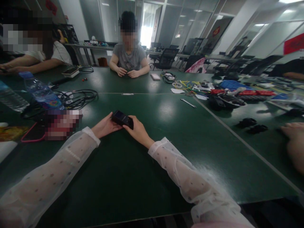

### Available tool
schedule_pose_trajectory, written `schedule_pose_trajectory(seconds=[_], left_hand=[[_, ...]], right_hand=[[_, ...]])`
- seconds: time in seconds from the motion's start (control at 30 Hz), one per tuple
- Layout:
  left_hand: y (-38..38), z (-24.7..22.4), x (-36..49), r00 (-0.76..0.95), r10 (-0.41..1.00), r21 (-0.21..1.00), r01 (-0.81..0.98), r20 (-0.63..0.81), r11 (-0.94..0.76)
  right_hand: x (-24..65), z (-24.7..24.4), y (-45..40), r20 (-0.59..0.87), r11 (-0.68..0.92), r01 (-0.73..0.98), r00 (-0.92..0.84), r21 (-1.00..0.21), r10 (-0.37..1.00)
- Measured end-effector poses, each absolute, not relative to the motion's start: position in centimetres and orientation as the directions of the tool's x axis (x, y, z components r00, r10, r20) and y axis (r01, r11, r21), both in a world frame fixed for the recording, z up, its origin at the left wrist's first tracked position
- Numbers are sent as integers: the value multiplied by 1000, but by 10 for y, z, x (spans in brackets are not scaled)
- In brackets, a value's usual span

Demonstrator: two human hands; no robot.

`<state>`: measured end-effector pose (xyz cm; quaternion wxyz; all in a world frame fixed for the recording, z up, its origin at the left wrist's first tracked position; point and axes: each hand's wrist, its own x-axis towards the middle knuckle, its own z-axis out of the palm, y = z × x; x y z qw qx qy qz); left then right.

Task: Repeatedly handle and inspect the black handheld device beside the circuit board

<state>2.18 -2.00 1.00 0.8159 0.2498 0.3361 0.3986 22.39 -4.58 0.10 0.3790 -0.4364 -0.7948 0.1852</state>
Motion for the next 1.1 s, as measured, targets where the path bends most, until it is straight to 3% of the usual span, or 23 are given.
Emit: schedule_pose_trajectory(seconds=[0.37,0.63,0.9,1.1], left_hand=[[-14,0,16,454,830,647,-534,-324,545],[-15,4,20,355,868,663,-562,-348,495],[-12,-1,16,397,855,651,-560,-333,513],[-13,1,15,399,856,640,-572,-329,513]], right_hand=[[224,7,-54,534,568,549,-242,-613,810],[253,12,-35,696,545,603,22,-582,718],[344,-4,21,701,259,808,245,-529,670],[368,-16,34,586,63,802,377,-594,717]])
